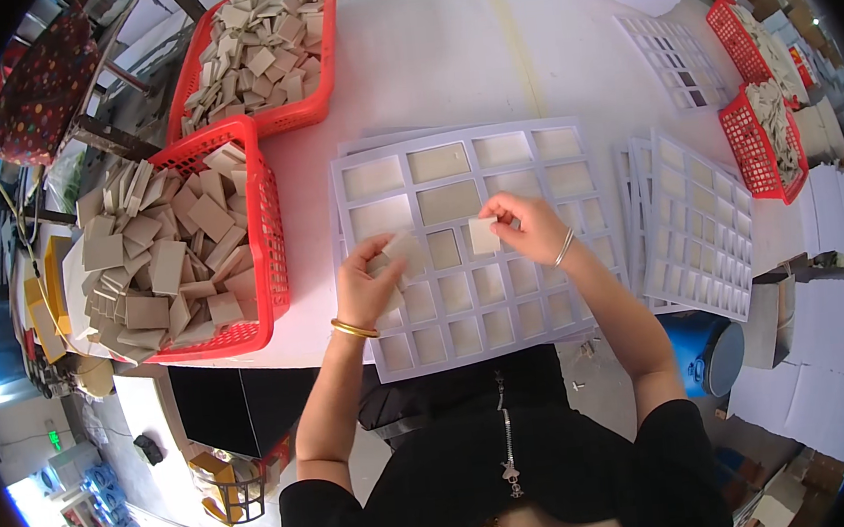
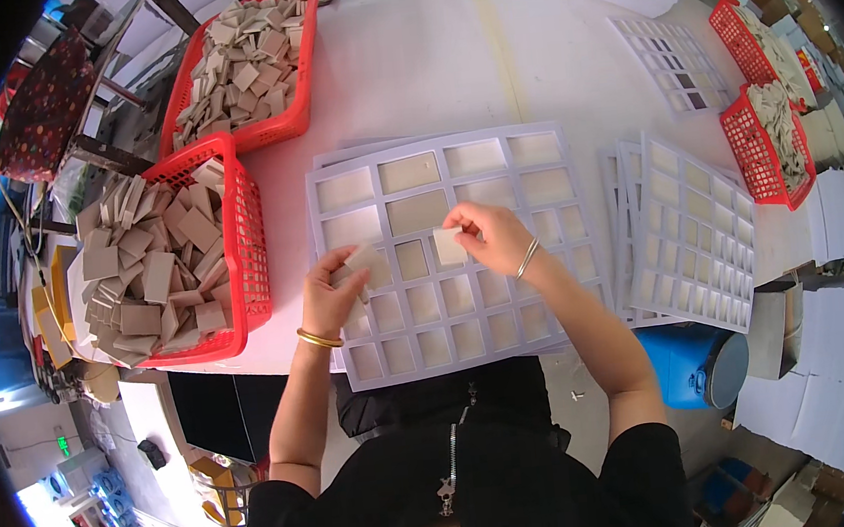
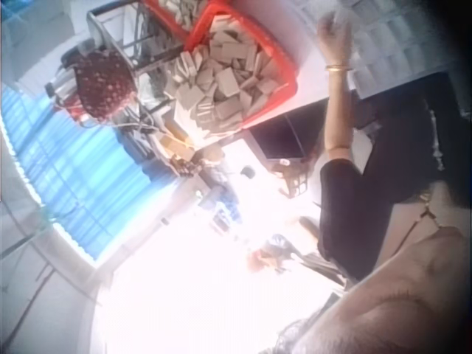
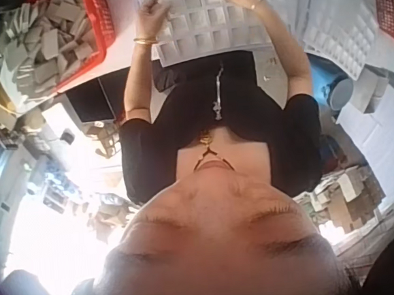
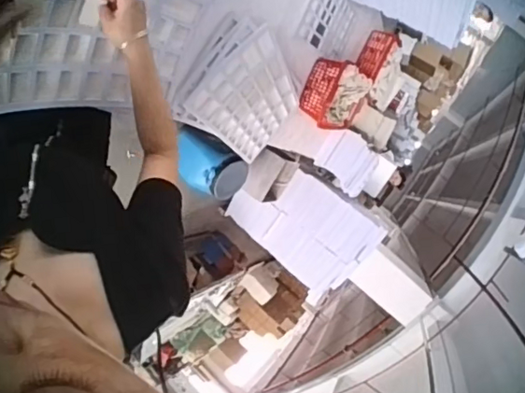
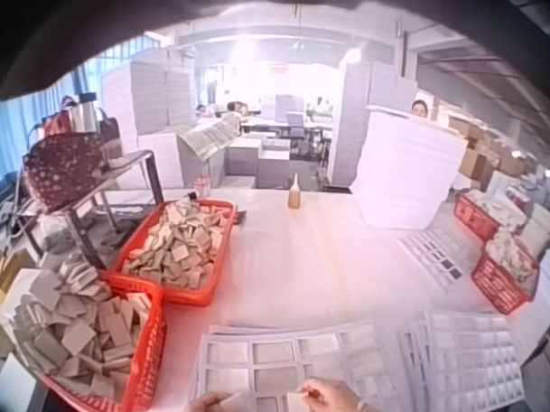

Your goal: The person picks small, rectangular beige tiles from red baskets and places them into the compartments of white plastic trays. The person handles the tiles one by one, filling the grid-like trays on the table.

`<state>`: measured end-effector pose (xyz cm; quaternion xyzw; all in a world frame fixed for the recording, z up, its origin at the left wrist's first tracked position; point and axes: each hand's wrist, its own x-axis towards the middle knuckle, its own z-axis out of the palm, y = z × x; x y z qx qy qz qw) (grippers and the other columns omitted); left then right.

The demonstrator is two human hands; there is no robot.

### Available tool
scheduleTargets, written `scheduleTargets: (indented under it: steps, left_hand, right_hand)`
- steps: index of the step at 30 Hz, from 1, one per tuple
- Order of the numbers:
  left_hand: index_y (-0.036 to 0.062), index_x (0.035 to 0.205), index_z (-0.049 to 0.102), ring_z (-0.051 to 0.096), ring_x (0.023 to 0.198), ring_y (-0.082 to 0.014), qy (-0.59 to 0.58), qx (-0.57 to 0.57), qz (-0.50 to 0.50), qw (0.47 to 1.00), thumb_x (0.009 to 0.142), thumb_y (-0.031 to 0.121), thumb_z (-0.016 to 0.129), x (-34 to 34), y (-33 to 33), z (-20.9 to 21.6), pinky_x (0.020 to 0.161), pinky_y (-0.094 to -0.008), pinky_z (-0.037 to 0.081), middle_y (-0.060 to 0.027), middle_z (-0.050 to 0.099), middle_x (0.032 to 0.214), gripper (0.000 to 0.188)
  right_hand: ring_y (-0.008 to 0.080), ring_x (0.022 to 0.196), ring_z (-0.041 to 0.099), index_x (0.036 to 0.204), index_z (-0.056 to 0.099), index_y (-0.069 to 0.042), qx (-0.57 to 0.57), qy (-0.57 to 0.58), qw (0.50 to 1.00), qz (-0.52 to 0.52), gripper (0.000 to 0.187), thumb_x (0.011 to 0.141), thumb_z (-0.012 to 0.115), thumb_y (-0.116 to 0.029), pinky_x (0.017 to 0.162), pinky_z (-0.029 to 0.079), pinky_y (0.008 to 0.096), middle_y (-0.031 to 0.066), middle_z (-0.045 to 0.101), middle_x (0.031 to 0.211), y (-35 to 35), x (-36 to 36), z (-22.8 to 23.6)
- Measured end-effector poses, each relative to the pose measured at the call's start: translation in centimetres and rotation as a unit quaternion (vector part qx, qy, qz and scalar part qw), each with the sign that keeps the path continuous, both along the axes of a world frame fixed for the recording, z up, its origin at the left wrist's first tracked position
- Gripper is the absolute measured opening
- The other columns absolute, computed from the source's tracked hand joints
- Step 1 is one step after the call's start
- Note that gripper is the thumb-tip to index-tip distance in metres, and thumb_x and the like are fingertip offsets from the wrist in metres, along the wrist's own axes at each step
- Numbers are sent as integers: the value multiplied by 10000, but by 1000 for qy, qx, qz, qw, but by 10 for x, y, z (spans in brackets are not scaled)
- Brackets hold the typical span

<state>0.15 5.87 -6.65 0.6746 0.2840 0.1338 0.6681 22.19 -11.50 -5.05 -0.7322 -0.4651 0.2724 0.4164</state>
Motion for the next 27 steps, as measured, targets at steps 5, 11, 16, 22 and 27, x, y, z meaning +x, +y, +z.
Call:
scheduleTargets:
  steps: [5, 11, 16, 22, 27]
  left_hand:
    - [24, 965, 655, 629, 712, -103, 55, 51, -174, 982, 782, 123, 689, 19, -3, 33, 626, -261, 506, -64, 662, 821, 211]
    - [9, 936, 647, 570, 661, -59, 32, 16, -50, 998, 805, 161, 701, 25, -8, 10, 588, -232, 468, -17, 644, 752, 208]
    - [9, 938, 646, 556, 721, -65, 37, -44, -29, 998, 822, 165, 695, 23, -22, 3, 635, -237, 458, -9, 638, 804, 200]
    - [11, 973, 629, 515, 727, -44, 27, -33, -30, 999, 886, 123, 623, 19, -30, -12, 653, -205, 424, 14, 596, 808, 142]
    - [-2, 1073, 625, 531, 828, -52, 0, -75, -105, 992, 890, 89, 594, 21, -38, 6, 748, -208, 433, -1, 611, 922, 207]
  right_hand:
    - [208, 705, 612, 939, 594, -54, -27, -66, 997, 9, 159, 787, 637, -36, 638, 501, 339, 71, 611, 831, -1, -7, -17]
    - [242, 798, 583, 849, 571, -108, 29, -323, 946, -9, 159, 741, 679, -66, 626, 489, 362, 50, 523, 899, 4, -25, -13]
    - [226, 844, 560, 848, 569, -108, 6, -323, 946, 0, 176, 728, 695, -84, 631, 479, 359, 36, 531, 866, -1, -23, -24]
    - [215, 745, 587, 947, 610, -74, 96, -229, 969, -14, 209, 758, 696, -93, 626, 483, 334, 40, 601, 886, 6, -32, 3]
    - [129, 684, 591, 1073, 616, -46, 12, 126, 990, 55, 271, 816, 688, -95, 586, 487, 276, 25, 633, 928, 3, -35, 22]
